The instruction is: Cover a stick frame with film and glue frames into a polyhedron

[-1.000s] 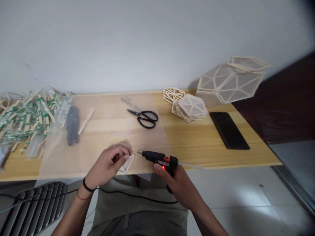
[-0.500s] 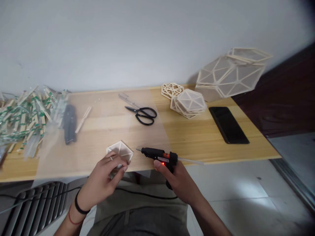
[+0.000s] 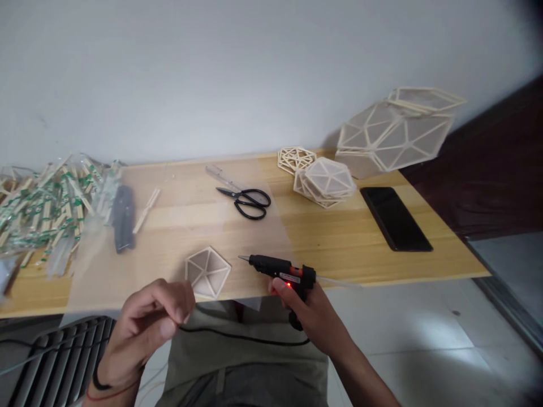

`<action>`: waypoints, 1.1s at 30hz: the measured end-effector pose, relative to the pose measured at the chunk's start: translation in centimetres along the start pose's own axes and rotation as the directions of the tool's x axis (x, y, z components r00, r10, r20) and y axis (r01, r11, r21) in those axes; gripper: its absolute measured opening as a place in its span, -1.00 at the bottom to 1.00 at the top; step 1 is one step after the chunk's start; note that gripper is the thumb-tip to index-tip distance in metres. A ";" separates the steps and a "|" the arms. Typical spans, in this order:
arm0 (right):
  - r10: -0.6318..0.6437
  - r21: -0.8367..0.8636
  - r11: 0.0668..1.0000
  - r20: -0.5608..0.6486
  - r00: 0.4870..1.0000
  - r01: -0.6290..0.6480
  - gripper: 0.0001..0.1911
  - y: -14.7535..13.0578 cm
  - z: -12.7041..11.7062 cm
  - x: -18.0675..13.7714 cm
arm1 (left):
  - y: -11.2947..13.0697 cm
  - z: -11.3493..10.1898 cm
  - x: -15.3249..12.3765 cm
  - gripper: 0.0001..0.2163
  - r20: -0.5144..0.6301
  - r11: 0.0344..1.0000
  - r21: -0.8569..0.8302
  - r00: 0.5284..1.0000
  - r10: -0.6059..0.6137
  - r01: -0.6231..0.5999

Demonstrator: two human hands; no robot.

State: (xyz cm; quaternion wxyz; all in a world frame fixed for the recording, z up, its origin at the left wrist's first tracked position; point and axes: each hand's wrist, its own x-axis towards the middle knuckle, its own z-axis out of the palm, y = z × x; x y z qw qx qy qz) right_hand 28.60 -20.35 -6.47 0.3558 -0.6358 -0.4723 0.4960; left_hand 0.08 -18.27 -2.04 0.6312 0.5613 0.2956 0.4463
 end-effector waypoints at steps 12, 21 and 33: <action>-0.041 0.421 0.906 0.205 0.978 -0.050 -0.72 -2.5 3.7 -1.2 | -2.5 5.2 1.7 -0.93 -0.110 0.738 -0.674 0.988 -0.106 0.004; -0.008 0.486 0.858 0.339 0.941 -0.168 -0.77 -3.2 4.9 -1.3 | -2.1 6.4 1.0 -0.91 0.023 0.751 -0.656 0.997 -0.074 0.071; -0.090 0.687 0.688 0.399 0.913 -0.232 -0.75 -0.5 3.6 -1.8 | -1.8 7.4 -0.2 -0.51 0.449 0.999 0.001 0.893 0.032 -0.036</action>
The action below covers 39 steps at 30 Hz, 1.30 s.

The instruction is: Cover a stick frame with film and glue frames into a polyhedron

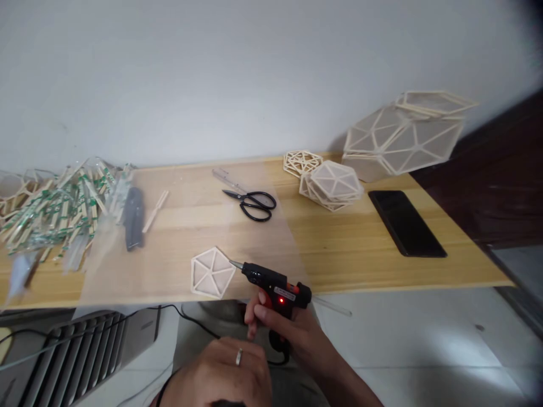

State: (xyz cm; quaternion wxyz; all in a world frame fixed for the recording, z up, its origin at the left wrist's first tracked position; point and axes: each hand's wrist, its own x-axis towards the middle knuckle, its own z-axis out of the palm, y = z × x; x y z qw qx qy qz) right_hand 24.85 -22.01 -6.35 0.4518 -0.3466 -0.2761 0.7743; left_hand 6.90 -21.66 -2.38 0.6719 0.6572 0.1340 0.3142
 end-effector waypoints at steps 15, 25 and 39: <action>-0.033 -0.140 0.990 -0.028 0.999 0.029 -0.77 0.2 -0.7 -0.4 | -0.6 0.3 -0.5 -0.93 -0.491 0.996 -0.063 0.866 -0.092 0.070; -0.072 -0.120 0.991 -0.146 0.987 0.054 -0.59 -0.7 0.6 0.0 | -1.9 0.1 -0.8 -0.93 -0.547 0.984 -0.169 0.826 -0.136 0.051; -0.123 -0.153 0.984 -0.215 0.969 0.091 -0.64 -0.3 0.0 0.1 | -1.7 -1.3 -0.7 -0.96 -0.574 0.996 -0.028 0.815 -0.083 0.082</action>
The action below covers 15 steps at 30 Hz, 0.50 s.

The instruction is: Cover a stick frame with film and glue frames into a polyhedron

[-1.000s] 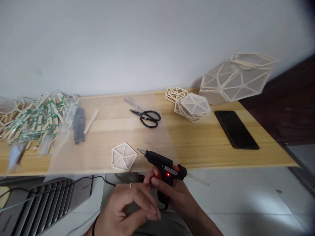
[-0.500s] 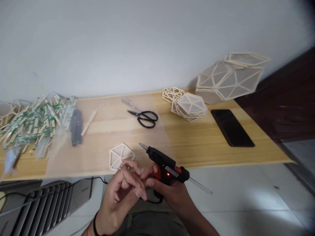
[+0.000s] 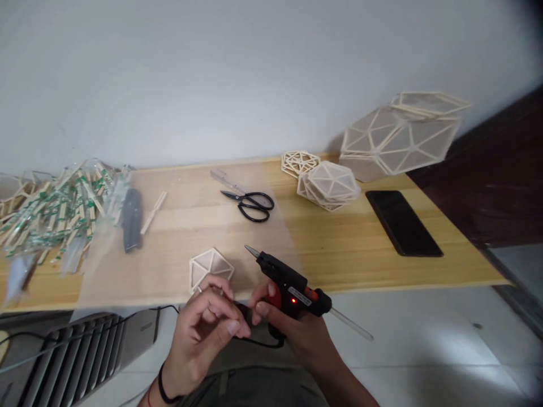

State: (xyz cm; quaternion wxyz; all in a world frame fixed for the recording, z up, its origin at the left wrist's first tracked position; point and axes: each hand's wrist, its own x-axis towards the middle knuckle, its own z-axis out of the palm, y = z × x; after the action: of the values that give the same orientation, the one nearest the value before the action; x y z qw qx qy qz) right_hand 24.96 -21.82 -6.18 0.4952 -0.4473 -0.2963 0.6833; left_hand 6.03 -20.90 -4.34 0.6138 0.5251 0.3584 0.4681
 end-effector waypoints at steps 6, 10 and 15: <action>-0.029 0.007 1.000 -0.028 0.999 0.029 -0.70 -0.1 -0.6 0.3 | 0.5 -1.9 0.9 -0.93 -0.119 0.998 -0.020 0.991 0.061 -0.063; -0.019 -0.052 0.999 -0.110 0.994 0.013 -0.69 0.0 -1.1 0.8 | 0.7 -3.2 1.4 -0.95 -0.231 0.990 -0.018 0.964 0.129 -0.137; -0.023 -0.167 0.986 -0.191 0.981 -0.009 -0.63 0.3 -2.0 1.6 | 1.4 -4.0 1.7 -0.90 -0.314 0.990 -0.060 0.944 0.100 -0.125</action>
State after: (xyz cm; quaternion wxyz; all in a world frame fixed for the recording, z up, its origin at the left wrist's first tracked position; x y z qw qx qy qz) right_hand 26.50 -20.45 -7.80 0.4846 -0.5502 -0.3048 0.6079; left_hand 2.55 -18.02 -3.70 0.5424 0.4402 0.4010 0.5926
